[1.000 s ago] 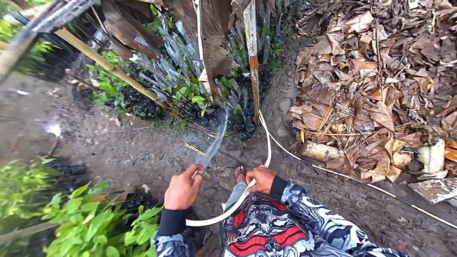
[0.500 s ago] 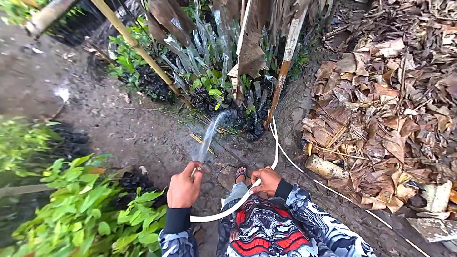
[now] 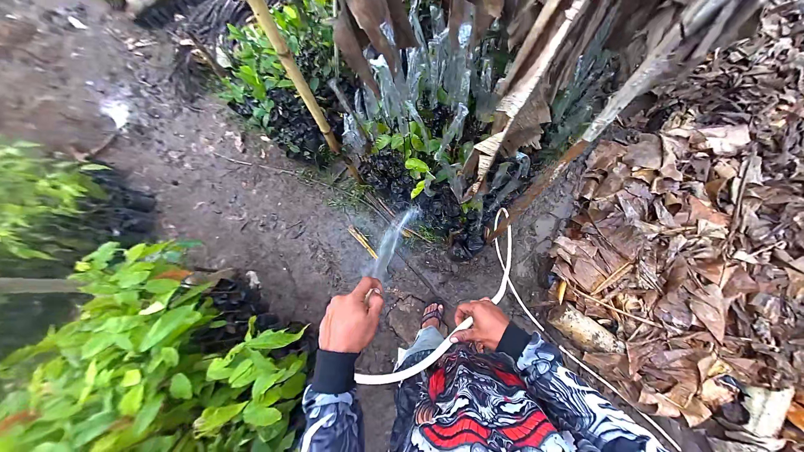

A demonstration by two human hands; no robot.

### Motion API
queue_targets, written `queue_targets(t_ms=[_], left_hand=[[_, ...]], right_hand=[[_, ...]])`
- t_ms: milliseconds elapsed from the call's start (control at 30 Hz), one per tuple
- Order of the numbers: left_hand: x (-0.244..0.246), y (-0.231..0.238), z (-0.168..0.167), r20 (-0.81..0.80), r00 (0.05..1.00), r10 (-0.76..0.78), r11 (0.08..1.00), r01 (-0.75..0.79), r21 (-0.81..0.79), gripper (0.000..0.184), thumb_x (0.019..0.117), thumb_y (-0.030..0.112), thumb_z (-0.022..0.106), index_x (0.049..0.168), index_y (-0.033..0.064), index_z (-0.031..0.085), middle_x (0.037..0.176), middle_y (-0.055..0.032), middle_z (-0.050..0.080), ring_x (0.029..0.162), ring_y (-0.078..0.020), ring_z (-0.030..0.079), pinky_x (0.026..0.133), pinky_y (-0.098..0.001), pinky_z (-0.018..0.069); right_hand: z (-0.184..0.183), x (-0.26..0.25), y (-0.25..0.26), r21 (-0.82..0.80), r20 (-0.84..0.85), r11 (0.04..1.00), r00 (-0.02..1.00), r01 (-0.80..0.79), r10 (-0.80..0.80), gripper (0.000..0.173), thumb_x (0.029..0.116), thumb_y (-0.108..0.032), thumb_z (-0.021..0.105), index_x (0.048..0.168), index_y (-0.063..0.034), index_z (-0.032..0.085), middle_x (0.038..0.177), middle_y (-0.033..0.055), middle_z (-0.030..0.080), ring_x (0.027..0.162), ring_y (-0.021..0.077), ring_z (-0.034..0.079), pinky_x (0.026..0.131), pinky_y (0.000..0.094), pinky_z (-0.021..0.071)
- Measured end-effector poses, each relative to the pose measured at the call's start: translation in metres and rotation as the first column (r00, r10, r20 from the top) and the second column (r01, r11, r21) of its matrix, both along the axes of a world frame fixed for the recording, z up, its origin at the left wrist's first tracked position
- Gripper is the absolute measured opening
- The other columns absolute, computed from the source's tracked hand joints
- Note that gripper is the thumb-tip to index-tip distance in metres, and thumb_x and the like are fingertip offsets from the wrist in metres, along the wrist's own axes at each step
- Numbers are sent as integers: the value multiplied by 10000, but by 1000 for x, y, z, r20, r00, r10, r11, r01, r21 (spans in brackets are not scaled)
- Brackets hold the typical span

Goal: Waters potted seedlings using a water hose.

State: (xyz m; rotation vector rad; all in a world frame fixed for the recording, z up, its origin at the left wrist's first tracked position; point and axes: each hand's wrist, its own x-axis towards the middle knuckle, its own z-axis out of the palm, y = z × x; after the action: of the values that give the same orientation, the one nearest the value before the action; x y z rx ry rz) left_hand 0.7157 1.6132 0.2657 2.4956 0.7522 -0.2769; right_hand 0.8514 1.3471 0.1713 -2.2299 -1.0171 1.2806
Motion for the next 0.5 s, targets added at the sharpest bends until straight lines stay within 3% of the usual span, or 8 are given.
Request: queue_targets(t_ms=[133, 300, 500], left_hand=[[4, 25, -2, -30, 996, -85, 993, 82, -85, 364, 1011, 370, 437, 1214, 228, 704, 819, -123, 715, 763, -342, 705, 674, -592, 539], [2, 59, 0, 30, 999, 29, 999, -28, -42, 366, 1011, 358, 424, 1207, 213, 697, 791, -122, 705, 723, -342, 696, 646, -585, 530], [1, 79, -2, 35, 998, 61, 996, -58, -61, 359, 1009, 349, 433, 1207, 206, 697, 780, -123, 701, 716, -340, 694, 643, -580, 530]], right_hand=[[4, 8, 29, -35, 2, 999, 1000, -9, 9, 546, 840, -567, 800, 1112, -100, 724, 1059, 112, 735, 1069, 274, 666, 1117, 522, 387], [7, 12, 51, -32, 29, 999, 999, 33, -32, 537, 831, -558, 810, 1091, -97, 723, 1027, 113, 736, 1032, 273, 679, 1093, 519, 418], [11, 13, 70, -58, 43, 998, 999, 25, -23, 546, 827, -570, 810, 1083, -96, 722, 1017, 108, 736, 1028, 269, 676, 1096, 518, 412]])
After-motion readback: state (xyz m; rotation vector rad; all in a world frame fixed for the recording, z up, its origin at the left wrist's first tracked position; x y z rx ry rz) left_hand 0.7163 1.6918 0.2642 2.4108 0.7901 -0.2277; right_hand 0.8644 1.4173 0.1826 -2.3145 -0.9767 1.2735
